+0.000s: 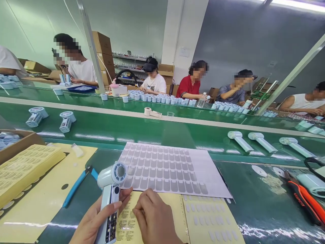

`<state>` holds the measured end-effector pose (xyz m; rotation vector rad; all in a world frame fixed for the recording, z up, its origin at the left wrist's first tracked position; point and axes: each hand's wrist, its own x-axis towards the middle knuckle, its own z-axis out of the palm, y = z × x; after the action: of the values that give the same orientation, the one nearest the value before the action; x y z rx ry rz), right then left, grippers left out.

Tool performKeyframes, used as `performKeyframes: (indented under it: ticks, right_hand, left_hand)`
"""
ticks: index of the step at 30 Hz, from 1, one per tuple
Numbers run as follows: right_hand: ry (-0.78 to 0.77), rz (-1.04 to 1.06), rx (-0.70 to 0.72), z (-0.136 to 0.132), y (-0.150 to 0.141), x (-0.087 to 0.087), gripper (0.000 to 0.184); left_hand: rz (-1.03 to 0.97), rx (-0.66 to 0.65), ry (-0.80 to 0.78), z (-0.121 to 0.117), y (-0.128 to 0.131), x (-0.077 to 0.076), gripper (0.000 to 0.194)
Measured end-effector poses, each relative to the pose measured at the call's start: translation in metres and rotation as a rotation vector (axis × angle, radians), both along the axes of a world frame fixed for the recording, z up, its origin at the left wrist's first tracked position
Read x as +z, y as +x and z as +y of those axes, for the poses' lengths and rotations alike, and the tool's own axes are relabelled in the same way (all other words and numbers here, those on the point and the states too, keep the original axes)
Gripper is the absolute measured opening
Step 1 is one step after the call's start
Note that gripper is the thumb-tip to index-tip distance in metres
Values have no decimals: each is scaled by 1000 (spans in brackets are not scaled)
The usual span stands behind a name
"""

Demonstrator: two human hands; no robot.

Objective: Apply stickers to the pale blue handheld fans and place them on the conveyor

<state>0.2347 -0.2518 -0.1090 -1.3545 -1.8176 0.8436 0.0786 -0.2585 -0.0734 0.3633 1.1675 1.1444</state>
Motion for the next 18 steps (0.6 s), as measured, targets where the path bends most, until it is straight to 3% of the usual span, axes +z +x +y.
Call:
performKeyframes:
  ticks: [7, 13, 18]
  right_hand:
    - [-149, 362, 115, 1, 17, 22, 19]
    - [-27, 108, -16, 1, -1, 3, 28]
    - [-44, 155, 15, 1, 1, -1, 26]
  left_hand:
    - [-1, -37, -48, 2, -2, 3, 46]
    - [30, -57, -53, 2, 3, 7, 53]
    - [50, -37, -54, 2, 3, 5, 49]
